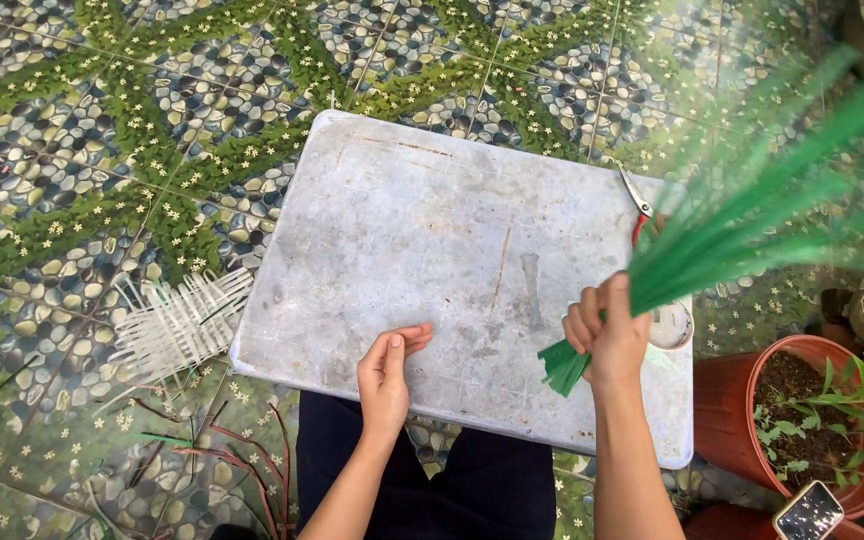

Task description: The person gathers and aligns multiple green plastic strips on a white tray, repeatedly adjusting and fanning them to form a neat bundle. The hands hold and reposition the strips throughout, with scissors and tape visible but unused.

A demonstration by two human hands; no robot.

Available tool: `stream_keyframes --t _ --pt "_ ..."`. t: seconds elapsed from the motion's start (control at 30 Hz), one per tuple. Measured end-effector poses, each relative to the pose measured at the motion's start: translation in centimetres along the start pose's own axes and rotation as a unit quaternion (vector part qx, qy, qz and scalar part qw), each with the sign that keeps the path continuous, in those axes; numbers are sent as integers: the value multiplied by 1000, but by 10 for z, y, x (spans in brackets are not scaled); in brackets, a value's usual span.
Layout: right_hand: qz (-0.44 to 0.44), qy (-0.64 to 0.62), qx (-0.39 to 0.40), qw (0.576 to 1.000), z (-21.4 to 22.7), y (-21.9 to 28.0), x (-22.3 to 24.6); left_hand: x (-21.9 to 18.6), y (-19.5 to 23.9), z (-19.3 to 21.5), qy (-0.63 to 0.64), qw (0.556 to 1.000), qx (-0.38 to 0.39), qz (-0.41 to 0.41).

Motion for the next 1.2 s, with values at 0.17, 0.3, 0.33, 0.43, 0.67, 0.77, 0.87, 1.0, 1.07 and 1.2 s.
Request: stream_keyframes --t 0.17,0.3,0.33,0.43,0.67,0.77,0.87,1.0,1.07,1.2 --pt "-24 134 -1 991 -10 0 -6 3 -1 -2 2 1000 6 5" --pt "-59 64 -24 996 -27 5 -14 3 -1 1 0 1000 2 4" --pt "-59 66 -25 996 -25 7 -19 4 1 1 1 1000 2 5" --pt "-69 207 19 976 -28 8 -35 7 -2 -1 0 1000 7 5" --pt "-40 261 43 963 -37 18 -41 10 -2 1 7 1000 1 -4" --pt "-11 288 44 957 -47 22 -24 11 -3 2 10 1000 0 -8" --pt "20 287 36 957 -43 21 -30 9 -3 2 9 1000 0 -8" --pt "75 312 -5 947 -34 17 -21 7 -2 2 12 1000 -6 -7" --pt "92 320 3 943 -32 16 -27 5 0 2 11 1000 -6 -7" --pt "76 289 23 954 -34 16 -30 7 -2 2 9 1000 -6 -7"
Point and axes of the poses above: each hand's wrist, its own y-axis away from the middle knuckle, its own z-axis out of the back of the hand, x = y × z, the point moved 8 cm from there along -y, towards the middle knuckle, and after that the axes turned 6 degrees about -x, right-handed, at the moved point
